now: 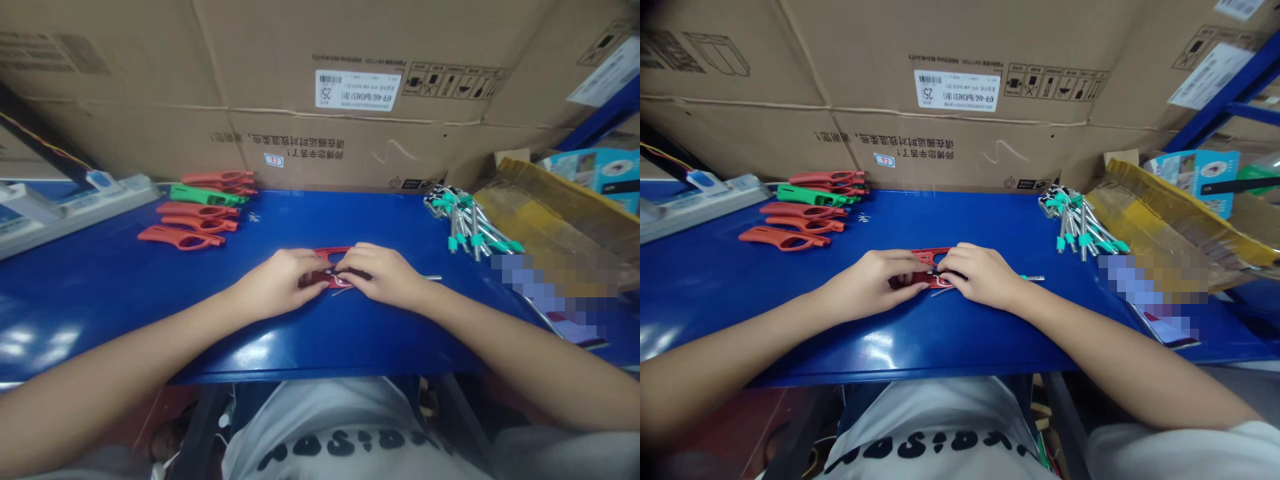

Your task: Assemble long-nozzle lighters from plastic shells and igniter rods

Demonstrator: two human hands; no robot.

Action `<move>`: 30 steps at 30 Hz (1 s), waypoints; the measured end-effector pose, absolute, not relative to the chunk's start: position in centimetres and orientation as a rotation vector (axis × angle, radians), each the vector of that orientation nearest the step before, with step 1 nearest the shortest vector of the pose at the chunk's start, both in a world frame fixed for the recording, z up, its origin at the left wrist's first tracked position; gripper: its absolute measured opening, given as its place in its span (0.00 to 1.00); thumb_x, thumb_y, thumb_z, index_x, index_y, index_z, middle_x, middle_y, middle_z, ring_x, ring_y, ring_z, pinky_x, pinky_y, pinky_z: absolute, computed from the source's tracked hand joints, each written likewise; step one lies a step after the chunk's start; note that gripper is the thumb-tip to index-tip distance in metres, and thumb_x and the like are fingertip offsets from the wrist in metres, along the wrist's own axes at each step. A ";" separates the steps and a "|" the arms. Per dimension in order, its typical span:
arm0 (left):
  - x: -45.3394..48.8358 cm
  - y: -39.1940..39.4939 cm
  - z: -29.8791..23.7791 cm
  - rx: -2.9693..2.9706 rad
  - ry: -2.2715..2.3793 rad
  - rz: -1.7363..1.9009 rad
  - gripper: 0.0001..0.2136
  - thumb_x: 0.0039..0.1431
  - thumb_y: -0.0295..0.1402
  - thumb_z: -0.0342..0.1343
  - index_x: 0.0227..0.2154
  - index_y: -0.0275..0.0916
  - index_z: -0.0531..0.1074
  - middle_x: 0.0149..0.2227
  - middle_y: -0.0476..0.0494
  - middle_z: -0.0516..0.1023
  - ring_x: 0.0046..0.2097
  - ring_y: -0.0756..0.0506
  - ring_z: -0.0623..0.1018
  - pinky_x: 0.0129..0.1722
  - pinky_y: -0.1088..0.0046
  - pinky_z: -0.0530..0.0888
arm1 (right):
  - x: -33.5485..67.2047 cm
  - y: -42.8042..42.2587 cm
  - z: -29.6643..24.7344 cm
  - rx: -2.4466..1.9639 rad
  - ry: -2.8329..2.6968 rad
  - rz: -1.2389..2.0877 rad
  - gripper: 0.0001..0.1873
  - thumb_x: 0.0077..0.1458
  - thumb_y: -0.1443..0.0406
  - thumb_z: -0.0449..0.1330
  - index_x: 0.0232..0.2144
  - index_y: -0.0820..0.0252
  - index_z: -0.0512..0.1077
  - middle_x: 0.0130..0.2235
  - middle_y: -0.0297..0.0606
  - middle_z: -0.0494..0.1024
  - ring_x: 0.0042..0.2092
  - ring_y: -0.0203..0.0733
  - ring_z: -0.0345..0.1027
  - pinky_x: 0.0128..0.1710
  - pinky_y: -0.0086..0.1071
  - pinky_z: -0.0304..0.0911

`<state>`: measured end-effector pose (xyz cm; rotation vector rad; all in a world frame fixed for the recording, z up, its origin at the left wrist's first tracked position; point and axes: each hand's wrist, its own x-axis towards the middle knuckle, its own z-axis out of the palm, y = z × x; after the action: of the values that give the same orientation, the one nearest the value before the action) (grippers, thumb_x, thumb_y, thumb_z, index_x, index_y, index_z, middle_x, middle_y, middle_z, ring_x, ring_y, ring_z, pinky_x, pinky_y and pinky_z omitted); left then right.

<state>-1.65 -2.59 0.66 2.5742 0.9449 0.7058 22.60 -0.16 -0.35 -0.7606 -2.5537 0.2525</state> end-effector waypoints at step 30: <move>-1.1 -4.0 1.3 3.033 1.064 0.334 0.16 0.73 0.38 0.48 0.44 0.35 0.80 0.41 0.39 0.81 0.43 0.41 0.81 0.45 0.62 0.78 | 22.2 -1.0 -0.6 -0.845 -2.505 0.257 0.03 0.62 0.68 0.62 0.37 0.59 0.78 0.39 0.37 0.83 0.42 0.43 0.74 0.42 0.34 0.66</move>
<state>-1.06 -3.96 1.34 3.0327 1.0639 0.3335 22.20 -0.96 -0.59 -0.8448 -2.5054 0.2574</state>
